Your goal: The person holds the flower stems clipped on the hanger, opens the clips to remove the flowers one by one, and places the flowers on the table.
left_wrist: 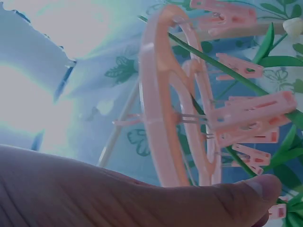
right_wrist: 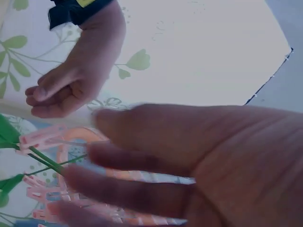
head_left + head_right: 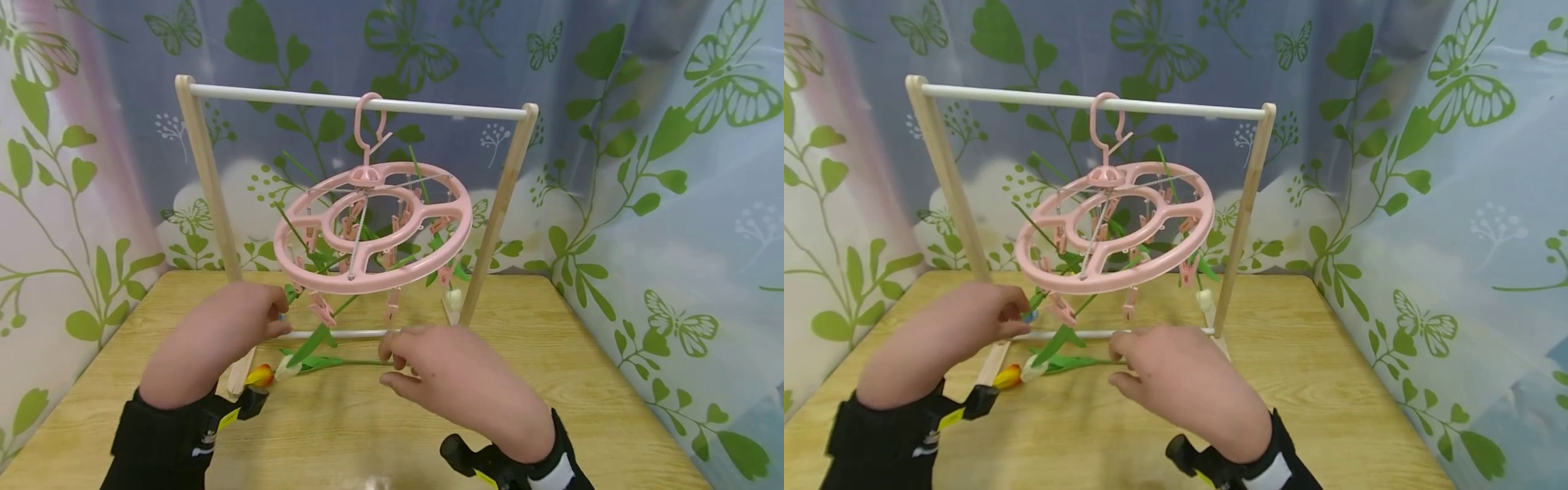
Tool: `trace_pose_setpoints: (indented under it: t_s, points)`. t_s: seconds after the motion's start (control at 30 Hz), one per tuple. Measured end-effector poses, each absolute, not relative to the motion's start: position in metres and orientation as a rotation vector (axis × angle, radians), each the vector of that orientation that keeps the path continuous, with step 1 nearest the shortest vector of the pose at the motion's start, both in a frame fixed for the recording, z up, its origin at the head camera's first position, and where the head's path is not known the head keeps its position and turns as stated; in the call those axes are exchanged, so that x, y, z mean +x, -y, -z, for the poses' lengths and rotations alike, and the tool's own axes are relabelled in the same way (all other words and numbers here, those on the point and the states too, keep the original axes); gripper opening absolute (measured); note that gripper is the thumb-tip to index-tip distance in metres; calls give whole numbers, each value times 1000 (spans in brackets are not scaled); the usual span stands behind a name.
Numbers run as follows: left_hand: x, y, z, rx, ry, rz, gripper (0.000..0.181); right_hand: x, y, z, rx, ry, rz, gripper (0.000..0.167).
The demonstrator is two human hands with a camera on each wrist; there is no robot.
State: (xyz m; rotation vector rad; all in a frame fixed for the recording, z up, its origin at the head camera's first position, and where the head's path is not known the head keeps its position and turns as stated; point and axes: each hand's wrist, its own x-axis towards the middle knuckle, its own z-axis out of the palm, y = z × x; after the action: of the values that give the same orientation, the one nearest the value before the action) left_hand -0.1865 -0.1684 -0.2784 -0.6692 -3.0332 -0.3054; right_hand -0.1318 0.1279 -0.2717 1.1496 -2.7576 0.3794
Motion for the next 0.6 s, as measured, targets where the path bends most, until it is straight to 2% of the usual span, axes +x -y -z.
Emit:
trace_pose_setpoints:
  t_s: [0.13, 0.3, 0.47, 0.6]
  points:
    - [-177, 165, 275, -652, 3025, 272, 18, -130, -129, 270, 1078, 2355, -510, 12]
    - [-165, 157, 272, -655, 3020, 248, 19, -135, -124, 269, 952, 1998, -554, 17]
    - [-159, 151, 268, -705, 3026, 235, 21, -143, -122, 272, 911, 1894, -528, 21]
    - [-146, 146, 262, -845, 2917, 301, 20, -151, -120, 277, 900, 1911, -497, 23]
